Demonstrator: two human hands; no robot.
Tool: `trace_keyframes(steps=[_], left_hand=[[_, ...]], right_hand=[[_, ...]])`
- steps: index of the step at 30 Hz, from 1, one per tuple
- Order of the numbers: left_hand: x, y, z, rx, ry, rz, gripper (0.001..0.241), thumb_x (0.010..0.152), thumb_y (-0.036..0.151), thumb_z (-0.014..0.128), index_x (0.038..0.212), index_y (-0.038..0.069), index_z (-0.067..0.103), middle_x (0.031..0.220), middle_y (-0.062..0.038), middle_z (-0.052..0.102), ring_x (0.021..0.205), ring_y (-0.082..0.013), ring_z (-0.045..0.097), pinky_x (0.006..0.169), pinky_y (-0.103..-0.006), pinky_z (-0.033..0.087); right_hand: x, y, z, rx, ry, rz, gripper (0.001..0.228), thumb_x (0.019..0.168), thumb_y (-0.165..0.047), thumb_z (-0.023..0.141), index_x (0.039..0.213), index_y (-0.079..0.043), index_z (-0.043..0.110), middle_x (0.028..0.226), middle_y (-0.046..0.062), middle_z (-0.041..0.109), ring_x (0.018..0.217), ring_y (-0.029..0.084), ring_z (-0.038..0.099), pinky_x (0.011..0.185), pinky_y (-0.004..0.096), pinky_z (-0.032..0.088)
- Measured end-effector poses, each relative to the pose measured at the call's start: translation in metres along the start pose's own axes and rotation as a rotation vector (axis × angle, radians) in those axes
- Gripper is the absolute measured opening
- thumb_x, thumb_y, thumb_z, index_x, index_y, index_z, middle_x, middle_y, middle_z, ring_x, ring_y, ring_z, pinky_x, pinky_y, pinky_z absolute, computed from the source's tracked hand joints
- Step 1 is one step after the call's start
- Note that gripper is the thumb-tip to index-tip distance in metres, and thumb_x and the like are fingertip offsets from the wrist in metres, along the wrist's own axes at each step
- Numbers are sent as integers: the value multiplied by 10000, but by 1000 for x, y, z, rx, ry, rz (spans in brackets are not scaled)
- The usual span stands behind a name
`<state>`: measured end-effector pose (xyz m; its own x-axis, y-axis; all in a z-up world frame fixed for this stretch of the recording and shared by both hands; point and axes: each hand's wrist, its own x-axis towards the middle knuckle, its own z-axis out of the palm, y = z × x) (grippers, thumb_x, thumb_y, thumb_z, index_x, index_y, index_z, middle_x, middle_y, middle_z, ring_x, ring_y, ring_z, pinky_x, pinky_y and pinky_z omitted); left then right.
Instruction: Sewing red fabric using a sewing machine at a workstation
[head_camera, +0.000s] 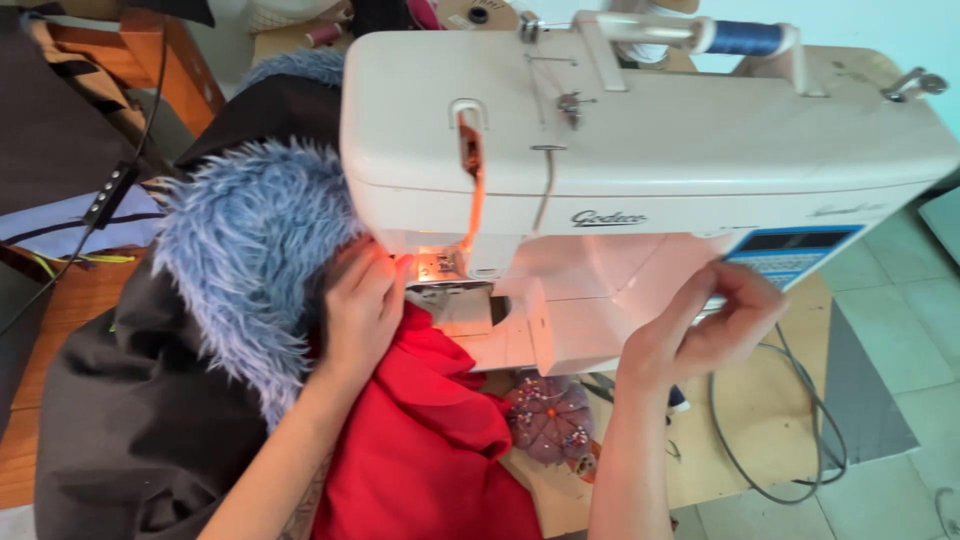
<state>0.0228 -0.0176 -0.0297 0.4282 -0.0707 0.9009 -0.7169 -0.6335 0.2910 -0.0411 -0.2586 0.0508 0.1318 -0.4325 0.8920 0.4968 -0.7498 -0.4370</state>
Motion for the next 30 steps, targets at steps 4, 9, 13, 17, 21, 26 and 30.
trace_keyframes(steps=[4,9,13,17,21,26,30], left_hand=[[33,28,-20,-35,-94,124,353,875,-21,539,598,-20,321,592,-144,351,564,-328,378,553,-413,349],[27,27,-14,32,-119,166,354,876,-12,559,593,-4,346,578,-139,340,560,-326,377,555,-416,342],[22,26,-5,87,-94,185,338,868,-37,577,596,-4,379,579,-142,377,565,-333,399,563,-424,353],[20,25,-1,74,-77,216,345,885,-21,539,599,-20,346,580,-151,379,540,-335,365,540,-420,328],[24,26,-2,34,-45,243,354,895,-27,493,598,-19,302,567,-139,323,518,-322,319,532,-411,323],[23,28,-7,30,-48,242,325,895,-21,491,614,-28,327,604,-143,384,537,-320,362,552,-414,371],[29,28,-9,5,-45,246,316,888,-33,496,617,-32,332,617,-144,394,542,-309,368,565,-410,390]], right_hand=[[39,-15,3,-221,19,-9,215,948,-188,389,952,24,425,909,104,388,831,232,349,701,330,324],[62,6,-9,-161,37,9,208,969,-209,348,998,-6,378,1002,104,353,926,230,333,765,353,307],[75,55,-22,35,-12,70,377,1013,-351,363,1197,-23,379,1171,116,411,1067,241,444,899,363,388],[99,90,-26,247,-167,198,509,1000,-433,297,1292,-31,405,1317,152,390,1245,242,377,1074,374,302],[116,83,-23,614,-330,366,743,886,-608,466,1227,49,406,1275,224,432,1226,301,416,1059,426,343],[107,100,-20,293,-20,164,405,899,-439,485,818,-46,427,790,100,453,774,184,445,717,361,443],[105,105,-12,267,183,2,294,891,-226,548,820,51,482,832,183,563,782,216,478,658,416,482]])
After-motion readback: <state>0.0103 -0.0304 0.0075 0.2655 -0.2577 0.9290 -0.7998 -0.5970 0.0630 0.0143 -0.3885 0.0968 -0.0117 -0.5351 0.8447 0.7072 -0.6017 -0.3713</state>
